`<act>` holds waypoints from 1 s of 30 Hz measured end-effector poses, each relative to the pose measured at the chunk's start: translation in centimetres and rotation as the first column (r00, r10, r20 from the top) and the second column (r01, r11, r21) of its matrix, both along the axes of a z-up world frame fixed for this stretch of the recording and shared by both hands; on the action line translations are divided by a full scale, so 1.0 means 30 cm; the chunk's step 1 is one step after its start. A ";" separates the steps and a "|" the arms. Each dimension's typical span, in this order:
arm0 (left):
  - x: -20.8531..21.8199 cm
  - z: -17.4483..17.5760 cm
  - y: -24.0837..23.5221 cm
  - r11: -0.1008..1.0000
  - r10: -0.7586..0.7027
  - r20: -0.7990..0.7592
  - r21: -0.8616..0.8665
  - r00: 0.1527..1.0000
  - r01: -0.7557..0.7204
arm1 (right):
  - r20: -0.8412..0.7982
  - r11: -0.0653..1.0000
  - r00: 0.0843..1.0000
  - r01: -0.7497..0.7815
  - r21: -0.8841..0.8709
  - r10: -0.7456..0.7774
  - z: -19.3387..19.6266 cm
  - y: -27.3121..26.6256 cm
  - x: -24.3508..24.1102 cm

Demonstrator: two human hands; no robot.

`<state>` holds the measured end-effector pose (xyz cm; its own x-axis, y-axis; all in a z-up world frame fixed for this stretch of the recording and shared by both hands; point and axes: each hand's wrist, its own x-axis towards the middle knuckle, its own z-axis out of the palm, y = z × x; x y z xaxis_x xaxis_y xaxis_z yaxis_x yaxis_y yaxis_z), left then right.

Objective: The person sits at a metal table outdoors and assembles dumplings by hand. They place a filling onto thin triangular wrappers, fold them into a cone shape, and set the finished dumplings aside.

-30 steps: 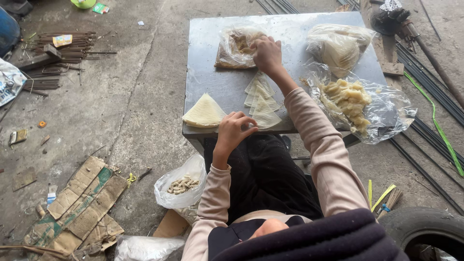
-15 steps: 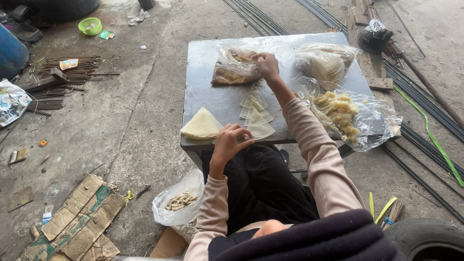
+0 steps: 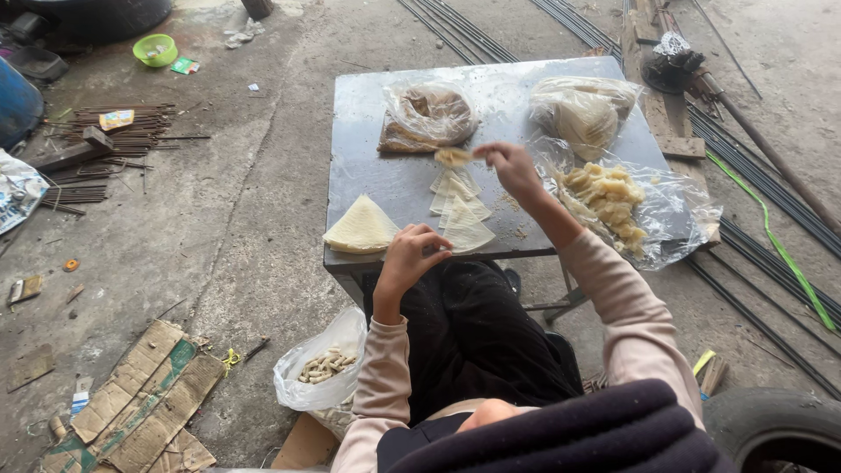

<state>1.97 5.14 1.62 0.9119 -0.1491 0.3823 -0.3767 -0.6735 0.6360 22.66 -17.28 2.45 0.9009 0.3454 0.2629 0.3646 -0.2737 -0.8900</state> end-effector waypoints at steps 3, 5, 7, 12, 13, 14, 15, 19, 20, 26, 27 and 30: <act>0.000 0.006 0.000 1.000 -0.003 0.027 0.008 1.000 0.002 | -0.039 0.992 0.999 -0.004 -0.122 -0.001 -0.020 -0.083 -0.194; 0.000 0.012 0.002 1.000 -0.017 0.070 -0.001 0.997 0.017 | 0.126 0.990 0.991 -0.021 -0.139 0.039 -0.019 -0.112 -0.298; -0.004 0.014 0.000 0.999 -0.019 0.064 -0.026 0.998 0.021 | 0.281 0.975 0.959 0.018 -0.220 0.046 -0.015 -0.133 -0.380; -0.007 0.018 -0.017 0.998 0.021 0.063 -0.060 0.998 -0.017 | 0.736 0.884 0.670 0.281 -0.374 0.099 0.012 -0.149 -0.484; -0.008 0.014 -0.023 0.999 0.049 0.081 -0.023 0.996 -0.047 | 0.786 0.870 0.606 0.316 -0.379 0.123 0.013 -0.151 -0.494; -0.008 0.010 -0.032 0.997 0.077 0.099 0.013 0.992 -0.078 | 0.830 0.855 0.538 0.351 -0.381 0.149 0.013 -0.153 -0.499; -0.009 0.006 -0.039 0.993 0.104 0.118 0.047 0.988 -0.110 | 0.866 0.840 0.466 0.386 -0.381 0.178 0.011 -0.157 -0.504; -0.006 -0.011 -0.055 0.990 0.123 0.238 0.043 0.963 -0.137 | 0.916 0.787 0.212 0.469 -0.402 0.342 -0.037 -0.199 -0.543; -0.007 -0.016 -0.057 0.988 0.127 0.261 0.049 0.957 -0.144 | 0.923 0.788 0.171 0.482 -0.383 0.344 -0.060 -0.206 -0.549; 0.003 -0.014 -0.069 0.991 0.131 0.351 -0.017 0.927 -0.134 | 0.830 0.765 0.555 0.555 -0.326 -0.050 -0.145 -0.219 -0.441; -0.001 -0.012 -0.069 0.991 0.134 0.372 -0.025 0.918 -0.135 | 0.714 0.751 0.684 0.549 -0.366 -0.152 -0.140 -0.224 -0.422; -0.004 0.001 -0.075 0.984 0.154 0.401 0.024 0.903 -0.179 | 0.709 0.765 0.678 0.557 -0.324 -0.193 -0.089 -0.269 -0.406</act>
<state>1.84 2.88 1.65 0.7006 -0.0415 0.7123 -0.4682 -0.7800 0.4151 10.49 -25.34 -0.21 0.6770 0.2518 0.6916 0.5221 -0.8266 -0.2101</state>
